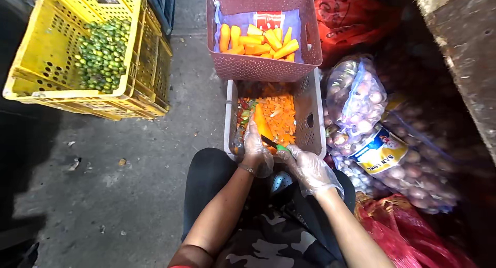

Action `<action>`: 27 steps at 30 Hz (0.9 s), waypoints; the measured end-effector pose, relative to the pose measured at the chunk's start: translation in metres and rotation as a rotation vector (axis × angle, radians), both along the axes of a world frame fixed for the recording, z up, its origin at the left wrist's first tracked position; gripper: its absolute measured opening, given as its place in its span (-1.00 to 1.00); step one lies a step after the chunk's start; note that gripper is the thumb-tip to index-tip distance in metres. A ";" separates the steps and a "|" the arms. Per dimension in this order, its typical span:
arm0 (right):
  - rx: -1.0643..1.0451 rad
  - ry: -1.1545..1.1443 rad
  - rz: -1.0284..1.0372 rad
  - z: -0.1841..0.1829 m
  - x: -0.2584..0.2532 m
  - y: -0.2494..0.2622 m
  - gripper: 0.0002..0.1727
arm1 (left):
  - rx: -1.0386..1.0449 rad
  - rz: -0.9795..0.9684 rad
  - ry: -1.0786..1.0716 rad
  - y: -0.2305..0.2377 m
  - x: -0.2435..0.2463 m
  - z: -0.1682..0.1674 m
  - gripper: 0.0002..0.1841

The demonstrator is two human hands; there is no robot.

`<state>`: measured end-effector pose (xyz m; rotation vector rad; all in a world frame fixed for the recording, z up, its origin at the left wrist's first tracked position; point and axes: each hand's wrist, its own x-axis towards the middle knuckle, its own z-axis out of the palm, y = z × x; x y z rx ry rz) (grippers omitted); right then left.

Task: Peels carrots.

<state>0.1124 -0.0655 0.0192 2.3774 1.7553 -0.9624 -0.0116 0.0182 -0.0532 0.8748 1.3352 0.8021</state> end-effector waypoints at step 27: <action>0.526 0.098 -0.038 -0.038 -0.008 -0.036 -0.34 | -0.343 0.094 -0.695 0.003 -0.002 0.007 -0.53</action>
